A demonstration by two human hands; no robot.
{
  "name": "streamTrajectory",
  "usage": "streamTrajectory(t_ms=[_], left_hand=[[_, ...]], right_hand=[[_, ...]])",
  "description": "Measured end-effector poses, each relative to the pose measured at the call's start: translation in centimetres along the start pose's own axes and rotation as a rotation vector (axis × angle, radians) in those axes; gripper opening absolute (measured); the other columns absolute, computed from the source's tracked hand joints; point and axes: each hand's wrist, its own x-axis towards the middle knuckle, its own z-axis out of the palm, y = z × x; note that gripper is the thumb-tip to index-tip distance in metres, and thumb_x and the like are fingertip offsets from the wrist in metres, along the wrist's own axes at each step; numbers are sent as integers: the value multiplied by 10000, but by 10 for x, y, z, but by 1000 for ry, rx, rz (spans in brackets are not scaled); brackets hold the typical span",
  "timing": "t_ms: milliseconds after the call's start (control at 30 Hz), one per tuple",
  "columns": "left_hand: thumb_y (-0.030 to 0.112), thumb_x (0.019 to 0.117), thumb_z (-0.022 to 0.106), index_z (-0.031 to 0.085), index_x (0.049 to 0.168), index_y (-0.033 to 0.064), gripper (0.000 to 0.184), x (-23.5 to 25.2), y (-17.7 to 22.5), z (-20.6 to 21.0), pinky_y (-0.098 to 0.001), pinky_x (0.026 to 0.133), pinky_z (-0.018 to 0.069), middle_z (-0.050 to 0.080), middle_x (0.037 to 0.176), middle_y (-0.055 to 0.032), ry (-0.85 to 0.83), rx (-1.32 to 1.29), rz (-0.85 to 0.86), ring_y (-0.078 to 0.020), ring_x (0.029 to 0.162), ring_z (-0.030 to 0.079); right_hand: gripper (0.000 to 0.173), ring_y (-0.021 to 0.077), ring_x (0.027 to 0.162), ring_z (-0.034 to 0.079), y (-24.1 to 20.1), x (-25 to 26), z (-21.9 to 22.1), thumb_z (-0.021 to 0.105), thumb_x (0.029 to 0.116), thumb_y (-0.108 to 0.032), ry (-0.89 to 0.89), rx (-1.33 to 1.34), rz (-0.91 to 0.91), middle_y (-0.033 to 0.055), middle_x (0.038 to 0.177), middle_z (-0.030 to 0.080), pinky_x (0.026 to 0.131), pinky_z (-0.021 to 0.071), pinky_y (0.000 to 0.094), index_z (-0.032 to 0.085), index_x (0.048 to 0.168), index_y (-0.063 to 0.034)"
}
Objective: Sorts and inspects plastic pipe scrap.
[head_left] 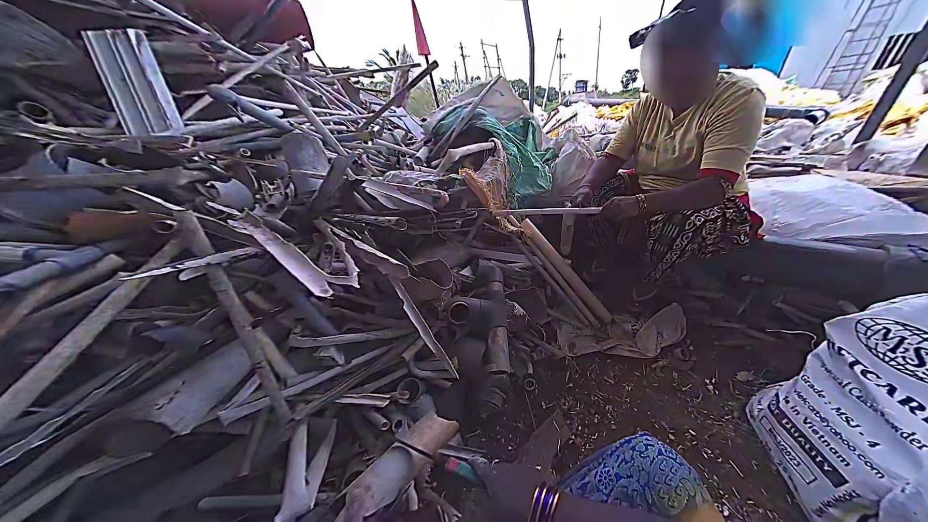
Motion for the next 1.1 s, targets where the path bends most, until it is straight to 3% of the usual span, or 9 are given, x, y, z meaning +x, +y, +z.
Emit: streamTrajectory(t_ms=[167,333,433,567,700,833,900,1000,1100], left_hand=[[250,1112,471,524,1389,-56,417,-43,54,12,-395,983,466,559,1358,-237,51,-52,-74,-257,1122,581],[266,1123,435,480,1437,-43,443,-40,63,10,-380,998,493,530,1407,-259,81,-228,-135,-281,1166,599],[283,1125,423,493,1414,-30,432,-43,74,9,-331,903,509,576,1319,-225,121,-326,-173,-221,1051,619],[260,1115,451,526,1357,-23,380,-43,83,5,-277,778,504,615,1174,-175,152,-402,-208,-161,903,614],[264,1118,447,505,1395,-14,397,-37,83,7,-306,822,512,602,1261,-196,144,-422,-222,-185,963,622],[239,1116,453,520,1373,-23,374,-36,79,9,-300,811,509,612,1210,-201,130,-327,-208,-183,932,622],[233,1115,461,541,1361,-36,373,-33,74,10,-315,832,509,618,1199,-211,119,-241,-201,-195,941,620],[243,1119,456,554,1365,-36,384,-30,69,9,-342,875,515,624,1239,-222,89,-136,-225,-217,995,639],[256,1119,459,573,1348,-32,386,-23,63,12,-355,854,516,633,1218,-221,52,-6,-227,-220,959,639]], right_hand=[[555,420,1196,640,5,2,3,397,1115,-301,133,57,59,272,1303,634,1034,478,580,291,1609,-70],[576,470,1104,669,-14,-8,20,372,1101,-265,70,-318,-48,288,1244,653,921,521,613,249,1641,-106],[556,471,984,710,-4,-1,25,424,1075,-226,244,-359,-102,289,1127,696,819,558,597,350,1606,-83],[588,453,1109,683,3,13,8,381,1102,-245,284,-218,117,273,1293,652,949,524,588,223,1641,-71],[529,455,843,734,5,4,35,476,1045,-210,375,-382,-221,261,974,731,708,576,588,454,1553,-62],[555,454,1090,691,6,16,14,401,1104,-259,291,-193,29,268,1248,675,930,532,601,304,1619,-76],[548,470,1074,694,15,20,7,434,1098,-238,469,-60,24,285,1206,690,938,520,620,343,1583,-1],[534,475,829,741,26,30,23,502,1002,-169,855,-33,-272,296,1014,731,704,581,619,489,1445,129],[540,443,1050,704,16,31,16,440,1090,-223,372,-31,-126,280,1179,694,937,534,590,359,1568,15]])
